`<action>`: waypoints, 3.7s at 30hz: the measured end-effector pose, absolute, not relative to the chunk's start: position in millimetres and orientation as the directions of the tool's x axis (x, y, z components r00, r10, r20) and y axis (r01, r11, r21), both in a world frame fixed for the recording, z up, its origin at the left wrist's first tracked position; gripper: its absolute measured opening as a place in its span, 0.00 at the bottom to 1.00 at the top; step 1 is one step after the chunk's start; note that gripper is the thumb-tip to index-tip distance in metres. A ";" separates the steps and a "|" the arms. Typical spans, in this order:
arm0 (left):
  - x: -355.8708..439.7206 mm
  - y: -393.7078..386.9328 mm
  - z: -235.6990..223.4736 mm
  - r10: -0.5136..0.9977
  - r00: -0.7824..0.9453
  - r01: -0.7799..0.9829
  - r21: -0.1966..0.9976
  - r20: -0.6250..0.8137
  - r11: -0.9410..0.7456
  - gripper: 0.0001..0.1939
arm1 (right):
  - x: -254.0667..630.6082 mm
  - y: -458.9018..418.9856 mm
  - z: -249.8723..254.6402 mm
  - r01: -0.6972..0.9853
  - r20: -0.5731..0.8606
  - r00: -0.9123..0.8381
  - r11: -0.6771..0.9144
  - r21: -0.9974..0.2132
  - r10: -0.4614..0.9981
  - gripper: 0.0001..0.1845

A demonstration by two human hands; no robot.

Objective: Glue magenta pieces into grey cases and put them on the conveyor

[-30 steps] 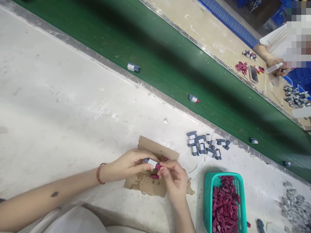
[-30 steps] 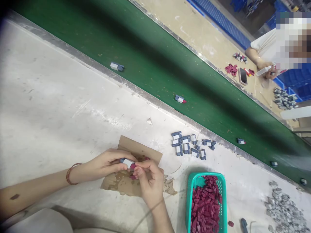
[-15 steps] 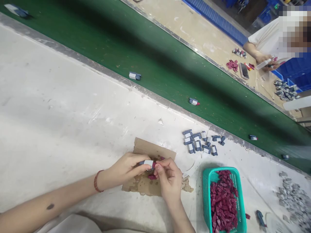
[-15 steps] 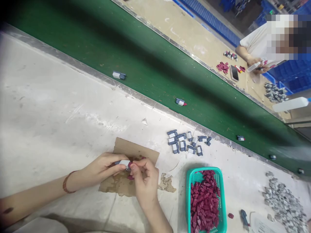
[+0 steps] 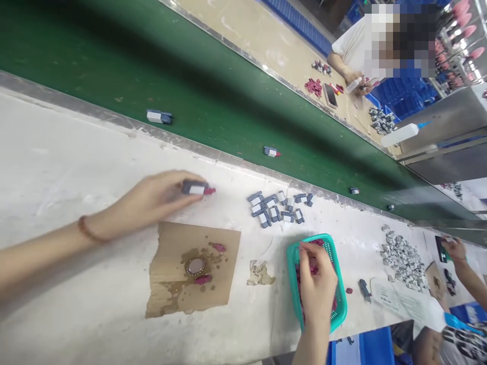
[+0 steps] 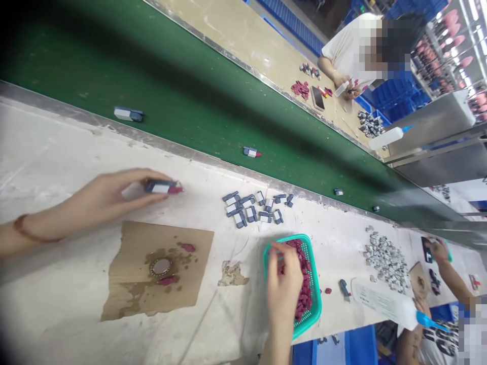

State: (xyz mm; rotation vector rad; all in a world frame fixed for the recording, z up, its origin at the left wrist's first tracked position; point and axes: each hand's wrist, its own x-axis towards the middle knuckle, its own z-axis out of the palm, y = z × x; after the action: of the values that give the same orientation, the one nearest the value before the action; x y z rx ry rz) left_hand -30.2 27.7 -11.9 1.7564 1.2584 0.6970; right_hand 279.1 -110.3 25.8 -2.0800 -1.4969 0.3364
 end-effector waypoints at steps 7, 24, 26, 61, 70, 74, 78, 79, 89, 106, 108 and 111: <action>-3.5 122.9 -27.9 0.926 0.353 0.640 0.689 0.130 -0.341 0.24 | 339.7 -107.8 2.9 0.996 0.073 0.051 -0.045 -0.082 0.996 0.14; -37.4 146.3 -27.1 0.902 0.429 0.826 0.387 0.042 -0.410 0.24 | 332.4 -121.0 10.6 0.325 -0.195 0.530 -0.410 -0.852 0.825 0.18; -32.6 146.5 -26.7 0.917 0.397 0.845 0.374 0.041 -0.383 0.22 | 324.3 -123.5 13.5 0.176 -0.251 0.566 -0.412 -0.894 0.785 0.19; -42.9 -43.6 -12.9 0.784 0.208 -0.292 0.728 -0.585 0.620 0.21 | 164.5 -85.0 -24.6 0.605 0.207 -0.580 0.587 -0.538 0.788 0.13; -41.2 -45.9 -19.1 0.746 0.382 -0.154 0.759 -0.545 0.633 0.22 | 165.5 -86.0 -25.8 0.608 0.128 -0.545 0.496 -0.619 0.828 0.14; -40.0 -51.2 -22.6 0.808 0.378 -0.004 0.872 -0.452 0.490 0.20 | 170.3 -85.6 -24.5 0.499 0.009 -0.472 0.276 -0.821 0.882 0.11; -39.6 -59.3 -28.3 0.875 0.378 0.154 0.953 -0.302 0.262 0.20 | 175.0 -86.4 -26.9 0.204 -0.165 -0.250 -0.115 -0.972 0.954 0.07; -39.3 -60.9 -29.7 0.876 0.404 0.185 0.961 -0.265 0.206 0.20 | 174.9 -86.7 -27.6 0.098 -0.192 -0.215 -0.174 -0.980 0.958 0.07; -33.5 -66.2 -39.1 0.802 0.593 0.244 0.965 -0.070 -0.095 0.20 | 166.6 -87.0 -25.2 -0.187 -0.203 -0.179 -0.236 -0.954 0.963 0.05; -29.9 -65.4 -40.8 0.808 0.583 0.294 0.949 -0.085 -0.113 0.18 | 156.4 -89.1 -27.6 0.045 -0.200 -0.174 -0.195 -0.980 0.964 0.07; -29.9 -65.5 -41.6 0.807 0.586 0.298 0.946 -0.075 -0.130 0.19 | 158.5 -87.6 -24.9 0.101 -0.180 -0.190 -0.163 -0.981 0.965 0.06; -29.5 -65.3 -40.8 0.797 0.602 0.287 0.943 -0.042 -0.167 0.21 | 162.9 -84.3 -19.3 0.158 -0.137 -0.232 -0.101 -0.982 0.963 0.03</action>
State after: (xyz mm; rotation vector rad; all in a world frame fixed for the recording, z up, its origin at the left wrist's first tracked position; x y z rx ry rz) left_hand -29.5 -65.3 -40.8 1.7318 0.8947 0.5803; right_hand 162.9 -84.3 -19.3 -1.2835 -1.4411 1.4100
